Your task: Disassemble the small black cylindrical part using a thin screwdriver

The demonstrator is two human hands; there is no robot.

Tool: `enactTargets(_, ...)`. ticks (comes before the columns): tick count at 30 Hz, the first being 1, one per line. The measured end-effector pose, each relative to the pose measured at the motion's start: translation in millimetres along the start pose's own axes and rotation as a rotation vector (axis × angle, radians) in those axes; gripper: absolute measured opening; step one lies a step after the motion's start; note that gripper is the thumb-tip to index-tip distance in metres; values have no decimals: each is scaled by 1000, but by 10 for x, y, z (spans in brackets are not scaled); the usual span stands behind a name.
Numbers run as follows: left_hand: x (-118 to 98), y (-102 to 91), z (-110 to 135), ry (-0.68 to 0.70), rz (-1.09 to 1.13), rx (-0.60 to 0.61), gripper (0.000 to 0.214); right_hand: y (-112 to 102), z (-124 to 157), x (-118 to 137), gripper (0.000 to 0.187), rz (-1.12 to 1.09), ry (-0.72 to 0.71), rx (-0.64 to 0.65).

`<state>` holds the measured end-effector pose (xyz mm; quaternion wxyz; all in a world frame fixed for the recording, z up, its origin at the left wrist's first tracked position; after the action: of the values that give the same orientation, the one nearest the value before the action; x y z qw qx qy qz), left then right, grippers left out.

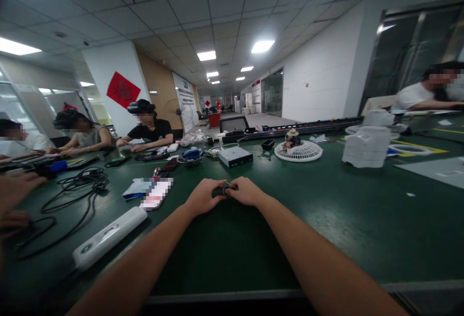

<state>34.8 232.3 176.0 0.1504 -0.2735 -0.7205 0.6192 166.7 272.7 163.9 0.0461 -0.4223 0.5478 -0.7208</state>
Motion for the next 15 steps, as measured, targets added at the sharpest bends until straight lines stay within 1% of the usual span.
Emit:
enactTargets(3, -35, -10, -4, 41, 1, 12, 37, -37, 42, 22, 28, 36, 21, -80)
enactTargets(6, -29, -29, -3, 31, 16, -16, 33, -43, 65, 72, 26, 55, 31, -144)
enactTargets(9, -6, -31, -3, 0, 14, -37, 31, -40, 57, 93, 30, 21, 16, -181)
enactTargets(11, 19, -20, -7, -32, 0, -32, 32, -63, 52, 64, 33, 6, 38, -216)
enactTargets(13, 58, -13, -8, -83, -12, -33, 32, -96, 54, 23, 32, 19, 70, -244)
enactTargets(15, 102, -17, -3, -136, -18, -47, 30, -121, 56, 1, 26, 64, 79, -241)
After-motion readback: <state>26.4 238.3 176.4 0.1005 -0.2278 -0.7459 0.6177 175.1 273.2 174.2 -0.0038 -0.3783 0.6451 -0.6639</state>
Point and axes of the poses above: each hand's wrist, its own z-axis away from the middle knuckle, its own y-axis out of the palm, x = y × z, the point moved 6 cm from there along -z, towards the middle knuckle, and after that the axes turned 15 degrees about x, right-handed, at the moved point
